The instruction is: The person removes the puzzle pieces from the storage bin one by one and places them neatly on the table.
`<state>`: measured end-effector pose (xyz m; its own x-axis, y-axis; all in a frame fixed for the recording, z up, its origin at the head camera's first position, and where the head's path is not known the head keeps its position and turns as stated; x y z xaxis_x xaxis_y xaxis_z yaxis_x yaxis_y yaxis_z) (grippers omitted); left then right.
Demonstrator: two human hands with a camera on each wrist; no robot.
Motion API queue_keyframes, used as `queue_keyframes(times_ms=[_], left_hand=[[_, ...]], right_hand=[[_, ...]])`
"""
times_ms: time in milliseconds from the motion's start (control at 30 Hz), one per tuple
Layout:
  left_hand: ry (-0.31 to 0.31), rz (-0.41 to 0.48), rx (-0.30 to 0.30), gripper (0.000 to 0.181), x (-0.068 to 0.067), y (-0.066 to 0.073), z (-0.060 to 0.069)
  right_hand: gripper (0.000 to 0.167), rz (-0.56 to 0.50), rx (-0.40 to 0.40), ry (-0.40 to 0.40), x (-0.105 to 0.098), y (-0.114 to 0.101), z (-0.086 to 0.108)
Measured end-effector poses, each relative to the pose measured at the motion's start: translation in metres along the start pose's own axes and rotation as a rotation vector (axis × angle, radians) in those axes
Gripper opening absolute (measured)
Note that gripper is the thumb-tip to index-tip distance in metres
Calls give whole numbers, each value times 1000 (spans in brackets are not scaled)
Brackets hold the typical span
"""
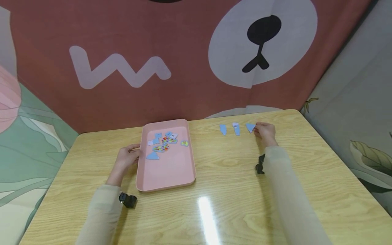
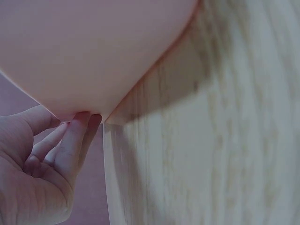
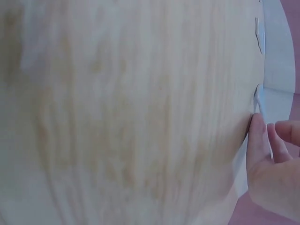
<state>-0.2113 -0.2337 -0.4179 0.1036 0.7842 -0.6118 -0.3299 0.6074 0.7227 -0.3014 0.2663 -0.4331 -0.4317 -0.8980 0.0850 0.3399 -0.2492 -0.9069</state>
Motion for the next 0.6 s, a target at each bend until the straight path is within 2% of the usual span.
queue_keyframes(times_ms=[133, 267, 400, 600], left_hand=[[2, -6, -1, 51, 1, -2, -1], [0, 0, 1, 51, 1, -1, 0], [-4, 5, 5, 51, 0, 0, 1], [-4, 12, 10, 51, 0, -1, 0]], right_hand=[[42, 77, -55, 25, 2, 1, -4], [44, 125, -105, -1, 12, -1, -2], [44, 166, -130, -105, 38, -5, 10], [42, 248, -135, -337, 91, -5, 37]])
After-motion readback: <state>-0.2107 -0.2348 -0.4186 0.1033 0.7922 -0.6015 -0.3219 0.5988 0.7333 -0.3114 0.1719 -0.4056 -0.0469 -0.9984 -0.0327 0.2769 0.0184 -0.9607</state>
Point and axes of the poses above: each hand's wrist, its own z-axis away from the middle knuckle, its own x-axis out of the palm, y = z × x, the point moved 3 cm from there along -z, towards the middle knuckle, and after that the axes turned 13 degrees about -z, right-handed, at the moved point
